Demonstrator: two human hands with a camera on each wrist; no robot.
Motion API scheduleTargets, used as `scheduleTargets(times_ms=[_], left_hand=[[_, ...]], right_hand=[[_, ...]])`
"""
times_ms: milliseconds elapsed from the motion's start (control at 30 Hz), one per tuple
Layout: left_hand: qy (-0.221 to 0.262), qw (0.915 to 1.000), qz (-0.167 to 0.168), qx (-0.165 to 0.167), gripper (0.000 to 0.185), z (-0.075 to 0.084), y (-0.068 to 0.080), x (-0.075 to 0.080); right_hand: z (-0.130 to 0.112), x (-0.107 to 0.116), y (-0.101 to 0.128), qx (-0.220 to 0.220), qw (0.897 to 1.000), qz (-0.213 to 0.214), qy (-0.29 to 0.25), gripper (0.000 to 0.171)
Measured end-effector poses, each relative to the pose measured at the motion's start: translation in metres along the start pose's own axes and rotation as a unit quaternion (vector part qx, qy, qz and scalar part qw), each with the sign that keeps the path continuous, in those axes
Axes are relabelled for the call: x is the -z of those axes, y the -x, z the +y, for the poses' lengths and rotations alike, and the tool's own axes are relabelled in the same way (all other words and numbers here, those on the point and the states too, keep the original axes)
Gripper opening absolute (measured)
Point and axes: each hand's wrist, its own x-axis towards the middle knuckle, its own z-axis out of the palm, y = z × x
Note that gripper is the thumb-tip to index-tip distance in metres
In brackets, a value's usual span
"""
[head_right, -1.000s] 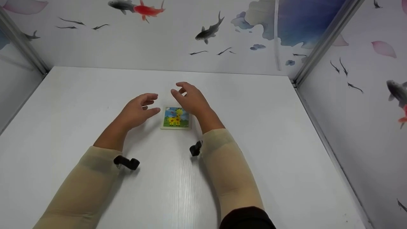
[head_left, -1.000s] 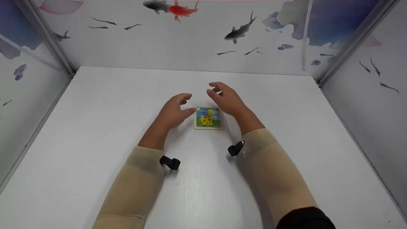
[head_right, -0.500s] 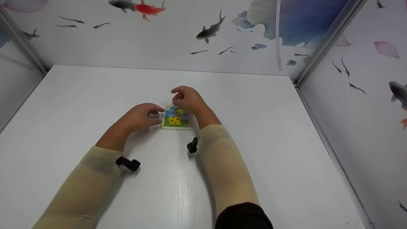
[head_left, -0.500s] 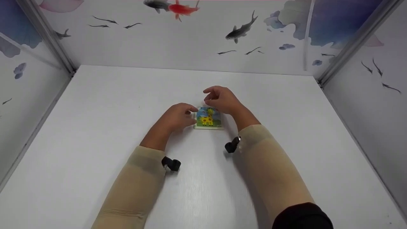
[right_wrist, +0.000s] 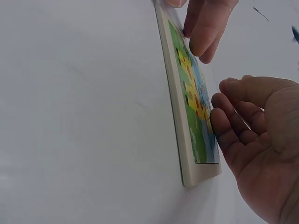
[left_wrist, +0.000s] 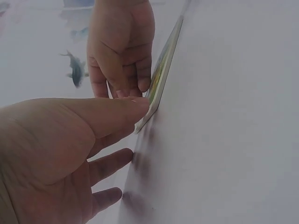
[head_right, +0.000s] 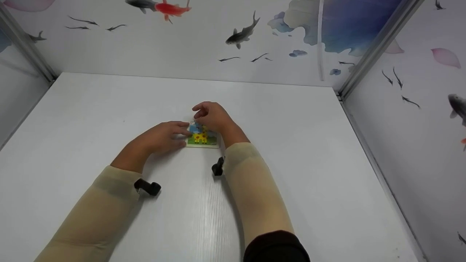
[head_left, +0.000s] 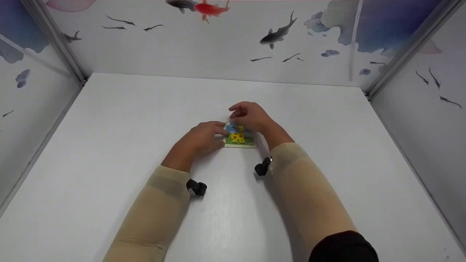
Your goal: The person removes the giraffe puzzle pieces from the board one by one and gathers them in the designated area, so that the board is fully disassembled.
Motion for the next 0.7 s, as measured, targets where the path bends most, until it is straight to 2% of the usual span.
scheduleTargets(times_ms=[333,700], left_hand=[[-0.002,0.9999,0.016,0.004,0.04,0.0002,-0.0013,-0.0012],[-0.021,0.9997,0.012,-0.003,0.041,0.0016,0.0011,-0.0008]], right_hand=[[-0.0031,-0.0035,-0.0001,-0.003,1.0,-0.025,0.007,0.04],[-0.0092,-0.0081,0.0004,-0.009,0.998,-0.041,0.056,0.047]])
